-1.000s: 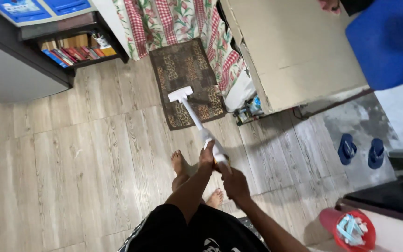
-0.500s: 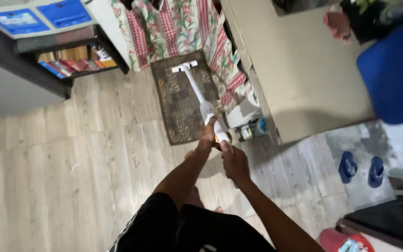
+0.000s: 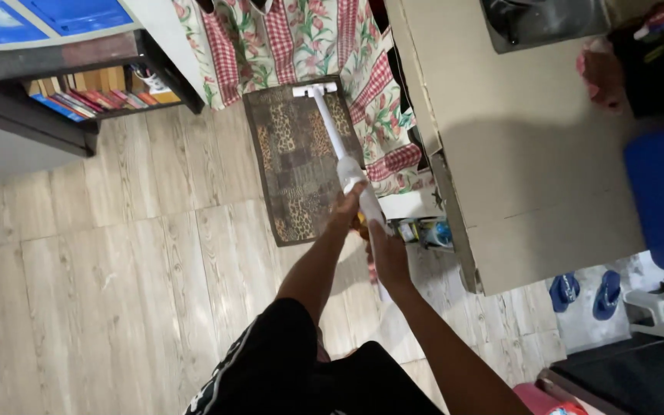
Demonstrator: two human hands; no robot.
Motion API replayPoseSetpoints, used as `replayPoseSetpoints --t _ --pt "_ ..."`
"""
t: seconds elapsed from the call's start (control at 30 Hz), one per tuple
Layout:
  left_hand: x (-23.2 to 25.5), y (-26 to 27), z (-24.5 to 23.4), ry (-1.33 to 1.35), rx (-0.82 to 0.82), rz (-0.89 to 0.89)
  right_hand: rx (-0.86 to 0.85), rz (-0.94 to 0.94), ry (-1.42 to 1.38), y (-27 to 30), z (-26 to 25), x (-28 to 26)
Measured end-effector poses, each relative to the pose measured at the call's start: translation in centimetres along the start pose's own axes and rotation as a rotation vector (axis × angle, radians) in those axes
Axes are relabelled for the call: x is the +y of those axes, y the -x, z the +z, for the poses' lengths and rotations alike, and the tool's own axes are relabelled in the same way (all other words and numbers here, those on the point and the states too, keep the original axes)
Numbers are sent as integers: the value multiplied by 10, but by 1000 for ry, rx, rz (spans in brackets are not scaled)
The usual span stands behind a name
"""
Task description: Vacuuming the floor of several rooms in a home.
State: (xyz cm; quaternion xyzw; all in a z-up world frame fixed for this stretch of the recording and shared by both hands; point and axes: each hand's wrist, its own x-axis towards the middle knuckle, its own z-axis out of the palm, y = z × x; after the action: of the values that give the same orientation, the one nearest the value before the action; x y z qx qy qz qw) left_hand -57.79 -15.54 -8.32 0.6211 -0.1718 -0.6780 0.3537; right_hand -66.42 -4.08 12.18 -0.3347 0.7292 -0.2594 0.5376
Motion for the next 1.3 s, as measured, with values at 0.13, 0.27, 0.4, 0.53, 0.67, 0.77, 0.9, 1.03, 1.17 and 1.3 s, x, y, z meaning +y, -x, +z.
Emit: replayPoseSetpoints --t 0.13,0.27,0.4,0.53,0.67,0.77,0.9,1.03,1.17,1.3 --pt "-17 3 2 -45 29 49 -33 197 -60 13 -10 -3" --pt "16 48 2 -127 -92 36 -19 -64 -76 -9 -14 31" --pt "1 63 12 -99 30 -151 -88 17 -69 21 -31 18" --pt "-75 54 19 -19 -69 214 -124 156 -148 59 -57 29" --pt "-86 132 47 188 -72 -23 -161 137 -130 99 -91 72" --pt "-115 180 61 121 -1 -196 -147 189 -130 132 -116 107" --pt "-193 199 70 256 -143 -35 -158 157 -117 172 -146 153" --pt "-216 252 86 123 -56 -132 -119 99 -77 196 -168 212" --pt "-258 266 91 271 -135 -139 -154 164 -163 246 -186 203" --pt "-264 265 95 77 -88 -71 -87 78 -74 264 -195 195"
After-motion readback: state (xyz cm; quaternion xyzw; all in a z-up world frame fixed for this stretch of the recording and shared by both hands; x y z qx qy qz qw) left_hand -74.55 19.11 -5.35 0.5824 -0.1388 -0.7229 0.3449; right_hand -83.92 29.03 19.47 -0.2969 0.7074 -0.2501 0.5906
